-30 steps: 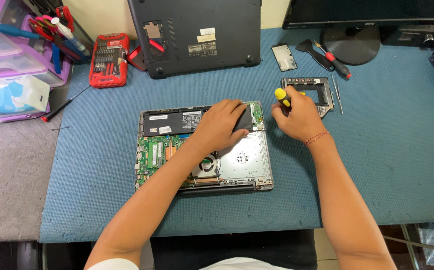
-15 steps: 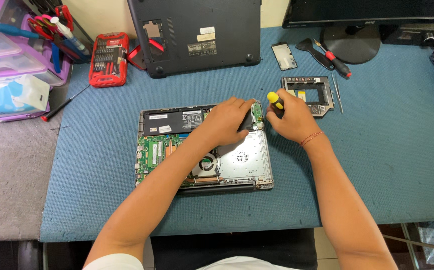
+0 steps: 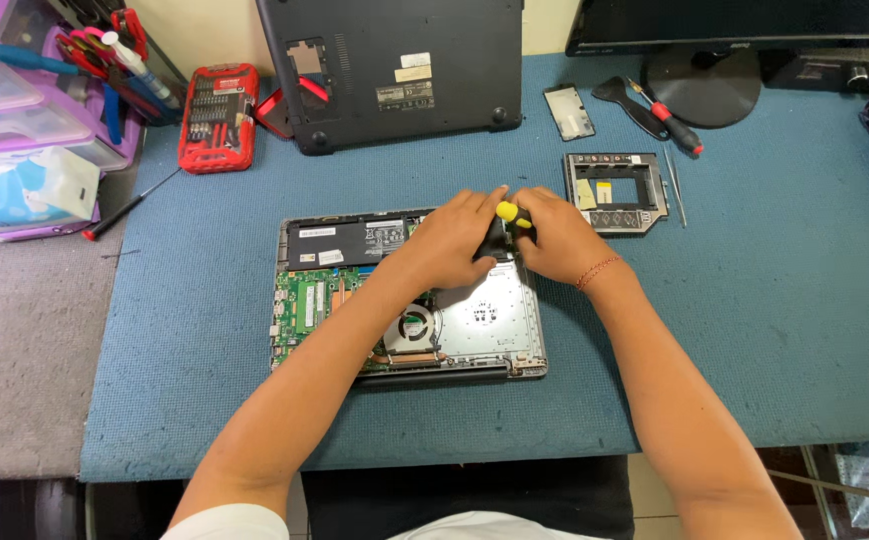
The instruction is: The person removes a metal bracket from a disassembled laptop, places it aside, and then uses a screwdriver to tighten screws on the motherboard and internal components. The person handles the bracket and screwdriver throughout the process.
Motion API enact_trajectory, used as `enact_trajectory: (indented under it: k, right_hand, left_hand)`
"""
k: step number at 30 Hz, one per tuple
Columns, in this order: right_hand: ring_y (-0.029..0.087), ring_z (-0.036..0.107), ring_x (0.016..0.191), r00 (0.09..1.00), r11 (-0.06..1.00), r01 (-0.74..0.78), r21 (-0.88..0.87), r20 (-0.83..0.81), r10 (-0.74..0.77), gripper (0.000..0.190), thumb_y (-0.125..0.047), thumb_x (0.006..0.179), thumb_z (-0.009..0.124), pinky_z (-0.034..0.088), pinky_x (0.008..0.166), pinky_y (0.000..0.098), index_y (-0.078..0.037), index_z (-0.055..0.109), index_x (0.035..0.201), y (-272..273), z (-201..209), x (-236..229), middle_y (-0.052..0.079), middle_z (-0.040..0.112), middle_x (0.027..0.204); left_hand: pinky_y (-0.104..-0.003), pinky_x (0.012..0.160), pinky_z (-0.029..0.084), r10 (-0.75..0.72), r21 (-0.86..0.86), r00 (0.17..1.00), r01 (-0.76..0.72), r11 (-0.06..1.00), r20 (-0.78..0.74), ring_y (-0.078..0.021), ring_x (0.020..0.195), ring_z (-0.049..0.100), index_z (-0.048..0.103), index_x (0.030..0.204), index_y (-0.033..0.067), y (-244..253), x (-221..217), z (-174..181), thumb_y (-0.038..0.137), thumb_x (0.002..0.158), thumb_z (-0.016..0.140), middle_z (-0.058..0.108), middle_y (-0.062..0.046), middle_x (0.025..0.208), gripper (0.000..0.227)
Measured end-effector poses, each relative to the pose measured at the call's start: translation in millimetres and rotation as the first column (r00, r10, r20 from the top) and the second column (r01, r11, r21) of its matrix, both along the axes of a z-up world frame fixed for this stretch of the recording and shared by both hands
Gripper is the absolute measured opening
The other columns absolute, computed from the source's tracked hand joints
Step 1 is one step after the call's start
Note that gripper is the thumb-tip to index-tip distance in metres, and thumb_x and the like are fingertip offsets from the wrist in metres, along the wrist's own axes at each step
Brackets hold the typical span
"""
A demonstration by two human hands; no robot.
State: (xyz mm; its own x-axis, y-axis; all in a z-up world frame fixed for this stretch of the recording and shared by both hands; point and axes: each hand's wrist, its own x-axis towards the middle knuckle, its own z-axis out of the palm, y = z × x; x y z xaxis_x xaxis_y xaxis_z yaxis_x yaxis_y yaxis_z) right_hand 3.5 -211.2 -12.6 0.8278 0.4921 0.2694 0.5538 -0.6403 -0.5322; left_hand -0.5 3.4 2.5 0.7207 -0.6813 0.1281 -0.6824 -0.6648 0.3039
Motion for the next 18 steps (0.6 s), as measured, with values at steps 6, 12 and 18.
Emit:
enact_trajectory:
  k: [6, 12, 18]
  right_hand:
    - [0.036, 0.068, 0.109, 1.0, 0.996, -0.003, -0.089, -0.021, 0.001, 0.049, 0.008, 0.073, 0.068, 0.054, 0.096, 0.0473, -0.009, 0.064, 0.119, -8, -20, 9, 0.011, 0.07, 0.105]
    - [0.038, 0.068, 0.104, 0.997, 0.997, -0.079, -0.027, 0.016, 0.079, 0.038, 0.012, 0.07, 0.066, 0.054, 0.093, 0.047, -0.009, 0.061, 0.101, -3, -8, 16, 0.011, 0.07, 0.097]
    - [0.037, 0.069, 0.105, 0.998, 0.998, -0.059, -0.033, 0.023, 0.059, 0.035, 0.012, 0.073, 0.064, 0.055, 0.092, 0.0459, -0.01, 0.062, 0.1, -9, -19, 15, 0.009, 0.071, 0.098]
  left_hand:
    - [-0.045, 0.108, 0.049, 0.038, -0.078, 0.997, -0.032, 0.996, 0.074, -0.038, 0.129, 0.055, 0.033, 0.154, -0.0093, 2, -14, -7, 0.03, 0.082, 0.078, 0.059, -0.025, 0.132, 0.094]
    - [-0.044, 0.11, 0.047, 0.047, -0.01, 0.983, -0.046, 0.999, 0.179, -0.0364, 0.128, 0.056, 0.035, 0.154, -0.0092, -2, -7, -26, 0.037, 0.081, 0.077, 0.059, -0.024, 0.132, 0.096]
    - [-0.047, 0.112, 0.045, 0.036, -0.008, 0.985, -0.035, 0.999, 0.166, -0.0405, 0.128, 0.057, 0.026, 0.157, -0.0103, -3, -2, -31, 0.033, 0.082, 0.077, 0.06, -0.027, 0.132, 0.101]
